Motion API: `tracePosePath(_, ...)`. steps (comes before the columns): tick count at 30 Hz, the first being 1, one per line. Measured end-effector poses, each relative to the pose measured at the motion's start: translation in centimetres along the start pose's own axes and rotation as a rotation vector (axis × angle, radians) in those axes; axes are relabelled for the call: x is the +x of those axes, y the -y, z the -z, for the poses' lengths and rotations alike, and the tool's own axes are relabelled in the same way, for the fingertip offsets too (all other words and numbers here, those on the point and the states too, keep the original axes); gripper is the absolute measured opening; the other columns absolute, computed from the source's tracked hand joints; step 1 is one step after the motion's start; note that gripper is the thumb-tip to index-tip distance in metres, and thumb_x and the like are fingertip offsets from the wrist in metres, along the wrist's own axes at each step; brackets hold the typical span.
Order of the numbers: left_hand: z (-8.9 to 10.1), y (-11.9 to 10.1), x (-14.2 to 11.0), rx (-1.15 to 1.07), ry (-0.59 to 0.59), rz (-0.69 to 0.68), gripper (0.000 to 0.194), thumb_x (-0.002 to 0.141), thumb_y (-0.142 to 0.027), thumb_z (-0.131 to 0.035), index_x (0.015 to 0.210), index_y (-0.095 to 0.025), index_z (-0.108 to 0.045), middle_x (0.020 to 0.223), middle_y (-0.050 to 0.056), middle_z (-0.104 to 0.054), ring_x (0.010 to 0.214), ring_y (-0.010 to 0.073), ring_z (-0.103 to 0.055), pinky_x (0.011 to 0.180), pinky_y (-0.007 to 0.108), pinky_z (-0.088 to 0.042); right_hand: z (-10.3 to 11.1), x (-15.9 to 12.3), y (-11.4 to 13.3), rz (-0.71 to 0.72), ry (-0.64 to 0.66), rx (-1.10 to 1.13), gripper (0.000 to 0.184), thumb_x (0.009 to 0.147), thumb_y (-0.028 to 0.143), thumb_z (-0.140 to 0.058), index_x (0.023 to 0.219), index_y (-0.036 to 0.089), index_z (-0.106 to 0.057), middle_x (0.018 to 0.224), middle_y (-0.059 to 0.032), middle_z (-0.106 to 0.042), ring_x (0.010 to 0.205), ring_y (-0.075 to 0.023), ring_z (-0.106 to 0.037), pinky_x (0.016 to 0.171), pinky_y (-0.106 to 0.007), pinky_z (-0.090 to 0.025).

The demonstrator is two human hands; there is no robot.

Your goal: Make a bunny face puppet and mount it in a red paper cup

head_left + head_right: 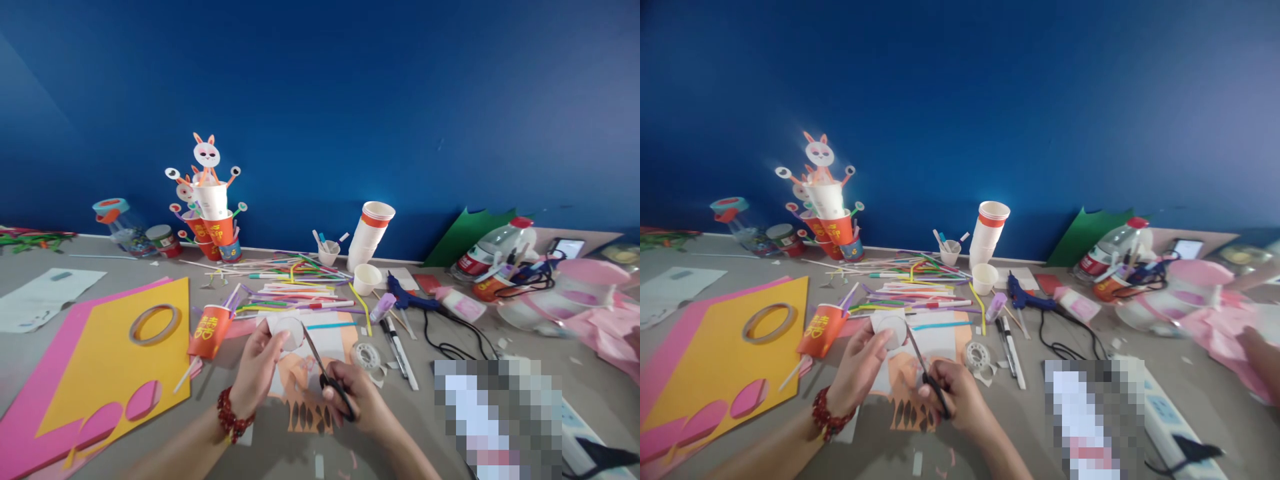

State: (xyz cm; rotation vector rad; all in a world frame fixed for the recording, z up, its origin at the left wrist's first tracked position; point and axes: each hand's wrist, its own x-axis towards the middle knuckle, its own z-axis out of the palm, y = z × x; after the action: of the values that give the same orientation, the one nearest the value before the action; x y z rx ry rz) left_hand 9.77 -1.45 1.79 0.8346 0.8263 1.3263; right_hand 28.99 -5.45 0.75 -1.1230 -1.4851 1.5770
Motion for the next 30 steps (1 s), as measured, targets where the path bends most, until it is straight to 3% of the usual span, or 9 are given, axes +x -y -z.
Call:
tracePosePath(10,0.29,0.66,-0.16,0.056,0.078,-0.016,0.024,0.084,-0.033,-0.069,0.102,-0.017,-0.066,0.095,0.007,-0.072,0.085,0.0199,-0.066,0.078,0.030,-0.051,-0.22,-0.02,-0.10,-0.019,0.021,0.056,0.060,0.068,0.076,-0.065,0.068,0.021,-0.043,0.046,0.0034,-0.055,0.039,-0.0097,-0.047,0.042,-0.020,-0.029)
tracePosePath(30,0.47,0.70,-0.25,0.134,0.080,-0.027,0.025,0.084,-0.033,-0.069,0.101,-0.016,-0.067,0.094,0.007,-0.073,0.086,0.0214,-0.066,0.079,0.031,-0.050,0.08,0.12,-0.59,-0.044,0.006,0.043,0.062,0.065,0.076,-0.068,0.065,0.022,-0.038,0.046,0.0064,-0.049,0.039,-0.0085,-0.046,0.040,-0.019,-0.026)
